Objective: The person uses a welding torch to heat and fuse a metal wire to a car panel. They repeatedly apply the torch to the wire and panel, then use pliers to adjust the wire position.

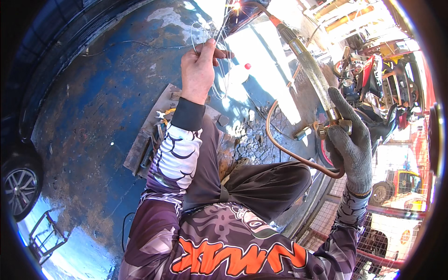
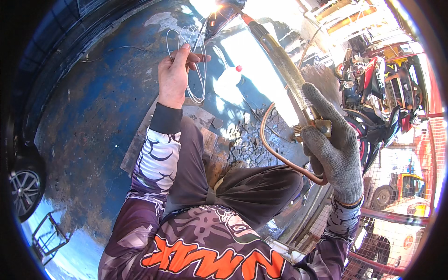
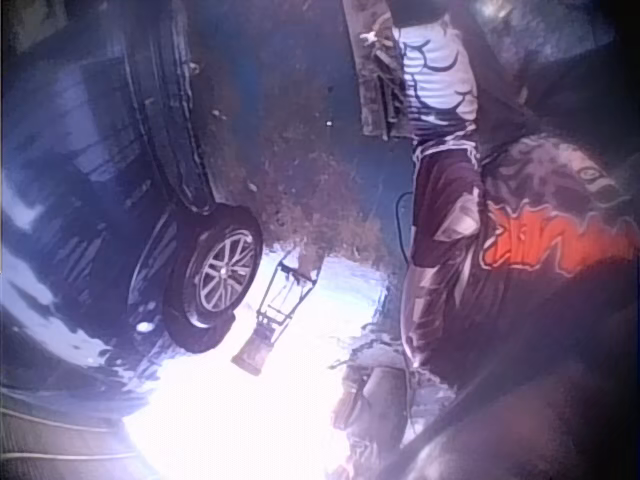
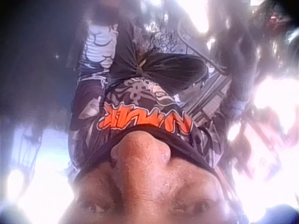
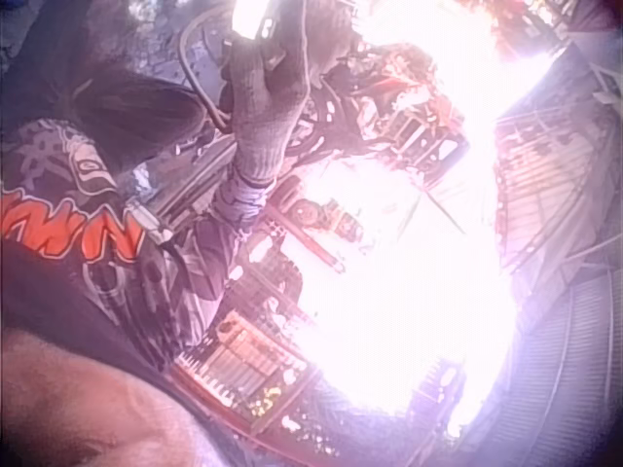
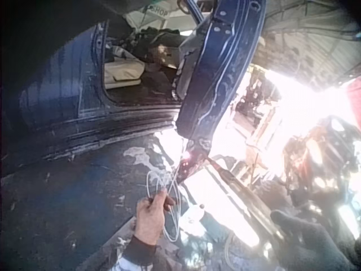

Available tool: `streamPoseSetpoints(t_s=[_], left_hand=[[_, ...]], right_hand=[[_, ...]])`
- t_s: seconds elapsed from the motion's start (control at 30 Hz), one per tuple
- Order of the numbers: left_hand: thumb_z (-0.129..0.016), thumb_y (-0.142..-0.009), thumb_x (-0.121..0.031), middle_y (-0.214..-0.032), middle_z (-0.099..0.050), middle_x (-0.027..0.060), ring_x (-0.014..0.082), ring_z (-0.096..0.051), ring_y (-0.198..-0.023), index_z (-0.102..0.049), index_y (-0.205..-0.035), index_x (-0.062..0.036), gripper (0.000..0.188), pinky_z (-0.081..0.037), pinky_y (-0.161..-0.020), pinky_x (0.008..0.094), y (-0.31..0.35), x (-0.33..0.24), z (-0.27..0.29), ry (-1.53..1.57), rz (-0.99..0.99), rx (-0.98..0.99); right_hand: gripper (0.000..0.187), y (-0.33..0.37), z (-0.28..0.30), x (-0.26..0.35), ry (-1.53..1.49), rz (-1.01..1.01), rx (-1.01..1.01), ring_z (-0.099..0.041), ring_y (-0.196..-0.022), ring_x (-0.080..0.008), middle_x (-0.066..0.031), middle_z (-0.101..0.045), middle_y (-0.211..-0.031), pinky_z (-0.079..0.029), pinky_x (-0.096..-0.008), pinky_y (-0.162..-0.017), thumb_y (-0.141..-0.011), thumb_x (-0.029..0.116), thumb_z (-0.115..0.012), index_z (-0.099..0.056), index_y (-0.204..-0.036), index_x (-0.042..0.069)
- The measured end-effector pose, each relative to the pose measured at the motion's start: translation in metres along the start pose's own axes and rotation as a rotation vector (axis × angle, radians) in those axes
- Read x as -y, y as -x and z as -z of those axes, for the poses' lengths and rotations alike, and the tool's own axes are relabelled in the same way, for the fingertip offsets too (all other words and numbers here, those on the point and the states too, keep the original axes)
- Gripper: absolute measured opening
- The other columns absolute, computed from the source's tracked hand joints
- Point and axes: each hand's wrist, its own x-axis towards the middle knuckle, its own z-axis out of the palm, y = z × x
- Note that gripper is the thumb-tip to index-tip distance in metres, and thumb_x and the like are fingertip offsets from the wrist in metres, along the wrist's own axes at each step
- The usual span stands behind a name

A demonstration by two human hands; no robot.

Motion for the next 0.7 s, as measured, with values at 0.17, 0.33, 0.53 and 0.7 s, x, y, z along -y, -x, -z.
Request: streamPoseSetpoints(t_s=[0.17,0.33,0.53,0.7], left_hand=[[-0.059,-0.107,-0.024,-0.078,-0.072,0.0101,0.0224,-0.076,-0.087,-0.065,-0.072,-0.0044,0.040,-0.046,-0.081,0.0291,-0.0010,0.0014,0.0012,0.028,-0.004,0.013],[-0.059,-0.107,-0.024,-0.078,-0.072,0.0101,0.0226,-0.076,-0.087,-0.065,-0.072,-0.0051,0.040,-0.046,-0.082,0.0289,-0.0003,0.0002,0.0003,0.021,0.002,0.008],[-0.059,-0.107,-0.025,-0.078,-0.072,0.0096,0.0219,-0.076,-0.089,-0.064,-0.071,-0.0052,0.041,-0.046,-0.082,0.0289,-0.0001,0.0001,-0.0001,0.030,-0.002,0.008],[-0.059,-0.107,-0.024,-0.078,-0.072,0.0100,0.0227,-0.076,-0.089,-0.064,-0.071,-0.0051,0.041,-0.047,-0.084,0.0301,0.0013,-0.0001,-0.0006,0.082,0.014,-0.015]], right_hand=[[0.064,-0.0005,0.0006,-0.0006,-0.017,0.001,-0.006,-0.044,-0.046,-0.0018,0.0010,-0.061,-0.071,-0.033,-0.0192,-0.040,-0.099,0.013,-0.066,-0.045,-0.158,0.006],[0.064,-0.0004,0.0016,-0.0018,-0.014,-0.007,-0.015,-0.046,-0.045,-0.0019,-0.0008,-0.061,-0.071,-0.034,-0.0197,-0.040,-0.098,0.013,-0.067,-0.046,-0.158,0.009],[0.063,-0.0002,0.0014,-0.0008,-0.001,-0.006,-0.011,-0.046,-0.044,-0.0019,-0.0006,-0.061,-0.071,-0.034,-0.0199,-0.039,-0.098,0.013,-0.066,-0.046,-0.158,0.009],[0.064,0.0002,-0.0001,0.0022,-0.021,-0.004,0.002,-0.043,-0.045,-0.0022,0.0010,-0.058,-0.069,-0.032,-0.0196,-0.040,-0.099,0.013,-0.065,-0.043,-0.159,0.006]])
